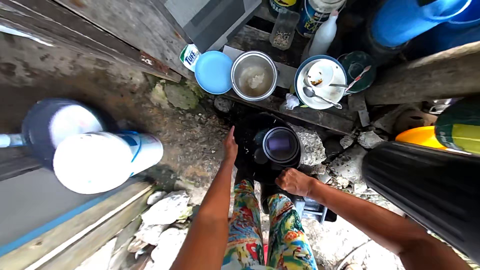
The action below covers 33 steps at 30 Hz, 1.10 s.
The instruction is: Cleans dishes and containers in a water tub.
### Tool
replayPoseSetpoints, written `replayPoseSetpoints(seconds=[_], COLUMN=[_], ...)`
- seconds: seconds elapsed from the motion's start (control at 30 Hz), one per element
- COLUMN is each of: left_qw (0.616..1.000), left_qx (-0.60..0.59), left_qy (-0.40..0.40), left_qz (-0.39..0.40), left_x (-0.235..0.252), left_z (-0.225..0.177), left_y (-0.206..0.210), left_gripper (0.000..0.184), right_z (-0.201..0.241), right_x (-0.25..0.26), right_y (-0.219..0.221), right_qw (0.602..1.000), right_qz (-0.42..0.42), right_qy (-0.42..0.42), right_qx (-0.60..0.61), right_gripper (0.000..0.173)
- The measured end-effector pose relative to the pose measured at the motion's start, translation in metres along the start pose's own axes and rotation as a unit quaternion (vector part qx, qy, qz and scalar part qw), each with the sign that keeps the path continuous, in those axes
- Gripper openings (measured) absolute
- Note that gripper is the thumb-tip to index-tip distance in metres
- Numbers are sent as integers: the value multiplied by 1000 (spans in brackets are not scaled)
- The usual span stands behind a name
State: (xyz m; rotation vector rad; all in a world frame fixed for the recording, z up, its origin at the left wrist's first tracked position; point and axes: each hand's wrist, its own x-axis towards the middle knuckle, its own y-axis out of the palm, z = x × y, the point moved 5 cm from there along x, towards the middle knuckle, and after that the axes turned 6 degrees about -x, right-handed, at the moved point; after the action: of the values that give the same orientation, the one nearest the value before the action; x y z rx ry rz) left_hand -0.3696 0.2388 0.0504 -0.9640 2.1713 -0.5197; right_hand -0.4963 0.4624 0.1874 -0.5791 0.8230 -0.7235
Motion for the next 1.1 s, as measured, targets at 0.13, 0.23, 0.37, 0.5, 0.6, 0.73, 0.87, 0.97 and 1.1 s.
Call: replayPoseSetpoints(seconds=[0.13, 0.23, 0.37, 0.5, 0.6, 0.73, 0.87, 0.97, 1.1], left_qw=[994, 985, 975, 976, 977, 972, 971, 970, 961], left_qx=[-25, -37, -25, -15, -10, -39, -57, -59, -58], left_qy=[-102, -167, -220, -216, -211, -227, -228, -234, -272], left_qz=[-10, -20, -24, -30, -28, -45, -45, -33, -17], left_x=[19, 29, 38, 41, 39, 26, 15, 16, 26], left_z=[49, 76, 110, 133, 159, 193, 211, 225, 240], left_y=[-13, -22, -31, -27, -23, -20, -21, -19, -13], left_gripper=[50, 48, 47, 45, 54, 63, 71, 76, 85], right_z=[0, 0, 15, 43, 59, 76, 87, 93, 100], right_x=[47, 82, 121, 145, 169, 188, 204, 220, 247], right_y=[-12, -10, -5, 12, 21, 36, 52, 56, 54], right_qw=[999, 996, 990, 981, 979, 968, 955, 954, 956], right_qz=[41, 86, 130, 167, 164, 210, 252, 249, 228], right_qy=[-1, -15, -56, -94, -123, -140, -156, -169, -185], right_qx=[0, -1, 3, 6, 19, 18, 8, 16, 20], right_gripper=[16, 18, 18, 19, 18, 19, 21, 19, 19])
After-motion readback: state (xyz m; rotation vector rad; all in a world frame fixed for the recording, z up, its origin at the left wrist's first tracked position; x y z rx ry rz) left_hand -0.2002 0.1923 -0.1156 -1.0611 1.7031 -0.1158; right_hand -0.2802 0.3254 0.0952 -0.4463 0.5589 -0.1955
